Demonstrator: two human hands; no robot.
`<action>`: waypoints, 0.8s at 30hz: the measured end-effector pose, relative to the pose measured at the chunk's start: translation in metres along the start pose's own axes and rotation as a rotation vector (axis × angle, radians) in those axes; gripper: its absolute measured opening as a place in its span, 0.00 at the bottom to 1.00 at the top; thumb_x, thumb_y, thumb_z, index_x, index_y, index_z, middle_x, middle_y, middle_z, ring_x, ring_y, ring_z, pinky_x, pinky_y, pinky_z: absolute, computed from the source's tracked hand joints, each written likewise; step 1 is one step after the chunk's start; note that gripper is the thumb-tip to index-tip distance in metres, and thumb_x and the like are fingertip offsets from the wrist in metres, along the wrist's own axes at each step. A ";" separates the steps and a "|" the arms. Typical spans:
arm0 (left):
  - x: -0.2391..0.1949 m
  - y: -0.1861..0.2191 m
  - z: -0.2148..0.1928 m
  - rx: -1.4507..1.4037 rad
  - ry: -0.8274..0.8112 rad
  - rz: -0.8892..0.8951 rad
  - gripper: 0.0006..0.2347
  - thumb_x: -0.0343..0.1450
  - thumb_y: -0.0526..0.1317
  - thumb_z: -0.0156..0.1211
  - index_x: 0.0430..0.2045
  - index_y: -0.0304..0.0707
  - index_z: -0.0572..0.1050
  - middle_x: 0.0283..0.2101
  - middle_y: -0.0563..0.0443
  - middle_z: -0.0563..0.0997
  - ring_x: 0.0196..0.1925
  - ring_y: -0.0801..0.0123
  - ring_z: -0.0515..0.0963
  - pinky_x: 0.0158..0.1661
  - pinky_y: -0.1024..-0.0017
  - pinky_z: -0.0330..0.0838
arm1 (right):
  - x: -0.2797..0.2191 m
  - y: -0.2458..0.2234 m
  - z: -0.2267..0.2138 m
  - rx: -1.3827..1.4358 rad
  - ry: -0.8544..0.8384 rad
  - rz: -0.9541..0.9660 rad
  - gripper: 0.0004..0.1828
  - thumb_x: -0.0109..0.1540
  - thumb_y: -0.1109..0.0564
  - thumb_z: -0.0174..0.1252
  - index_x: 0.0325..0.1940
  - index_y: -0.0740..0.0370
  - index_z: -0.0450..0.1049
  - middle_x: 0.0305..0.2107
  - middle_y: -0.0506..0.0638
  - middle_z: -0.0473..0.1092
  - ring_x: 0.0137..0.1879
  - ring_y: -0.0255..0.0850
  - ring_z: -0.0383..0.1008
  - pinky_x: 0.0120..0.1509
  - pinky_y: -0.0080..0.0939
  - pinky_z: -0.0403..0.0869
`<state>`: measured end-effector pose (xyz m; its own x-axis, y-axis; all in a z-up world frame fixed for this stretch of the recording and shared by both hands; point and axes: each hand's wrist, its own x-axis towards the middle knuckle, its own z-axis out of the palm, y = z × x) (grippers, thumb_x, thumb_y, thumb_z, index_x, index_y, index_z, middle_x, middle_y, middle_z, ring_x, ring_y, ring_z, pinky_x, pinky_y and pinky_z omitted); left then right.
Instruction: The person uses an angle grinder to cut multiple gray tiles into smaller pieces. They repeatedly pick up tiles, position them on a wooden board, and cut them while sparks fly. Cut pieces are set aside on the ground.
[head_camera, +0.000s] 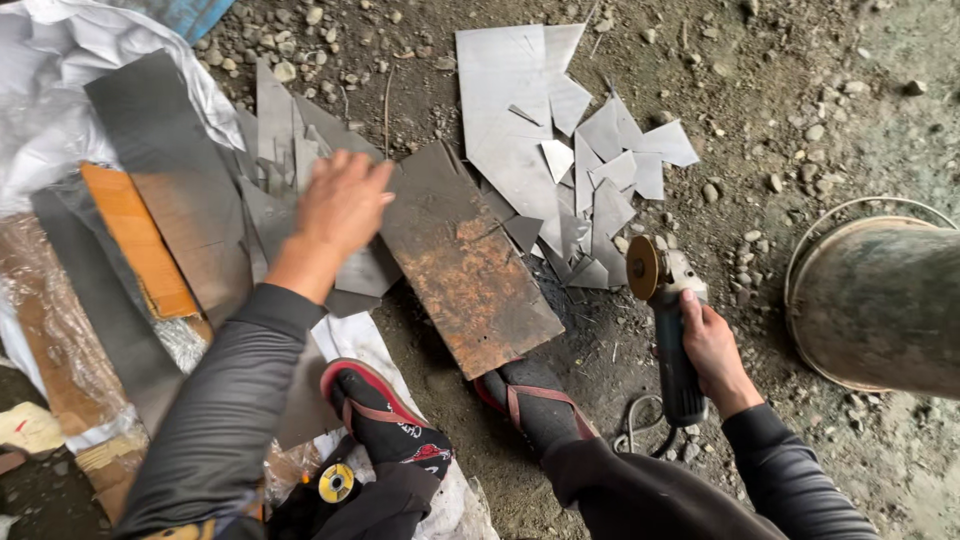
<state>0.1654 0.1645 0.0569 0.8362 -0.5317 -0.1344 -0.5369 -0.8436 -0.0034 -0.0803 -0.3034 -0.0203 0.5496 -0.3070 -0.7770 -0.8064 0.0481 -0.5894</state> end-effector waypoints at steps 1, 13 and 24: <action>0.011 0.025 0.010 -0.213 -0.021 -0.080 0.18 0.75 0.45 0.57 0.58 0.37 0.74 0.52 0.38 0.78 0.56 0.49 0.75 0.53 0.53 0.71 | -0.001 -0.001 -0.003 -0.009 -0.006 -0.005 0.36 0.69 0.32 0.43 0.56 0.71 0.69 0.27 0.57 0.72 0.26 0.44 0.76 0.28 0.44 0.76; 0.143 0.198 0.165 -0.988 -0.128 -0.754 0.23 0.71 0.40 0.54 0.53 0.16 0.62 0.56 0.16 0.70 0.59 0.37 0.73 0.60 0.55 0.70 | -0.001 0.006 -0.016 -0.069 0.010 0.015 0.41 0.66 0.29 0.40 0.60 0.71 0.66 0.30 0.60 0.72 0.27 0.46 0.79 0.29 0.45 0.78; 0.167 0.195 0.168 -1.015 -0.231 -1.100 0.25 0.70 0.39 0.53 0.54 0.15 0.55 0.60 0.10 0.59 0.59 0.35 0.70 0.59 0.54 0.70 | 0.009 0.020 -0.027 -0.014 0.032 0.018 0.40 0.68 0.30 0.42 0.59 0.73 0.66 0.28 0.58 0.71 0.25 0.43 0.76 0.28 0.43 0.78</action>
<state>0.1821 -0.0760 -0.1324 0.6707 0.3210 -0.6686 0.7082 -0.5450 0.4487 -0.0975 -0.3312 -0.0331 0.5275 -0.3369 -0.7799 -0.8195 0.0403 -0.5717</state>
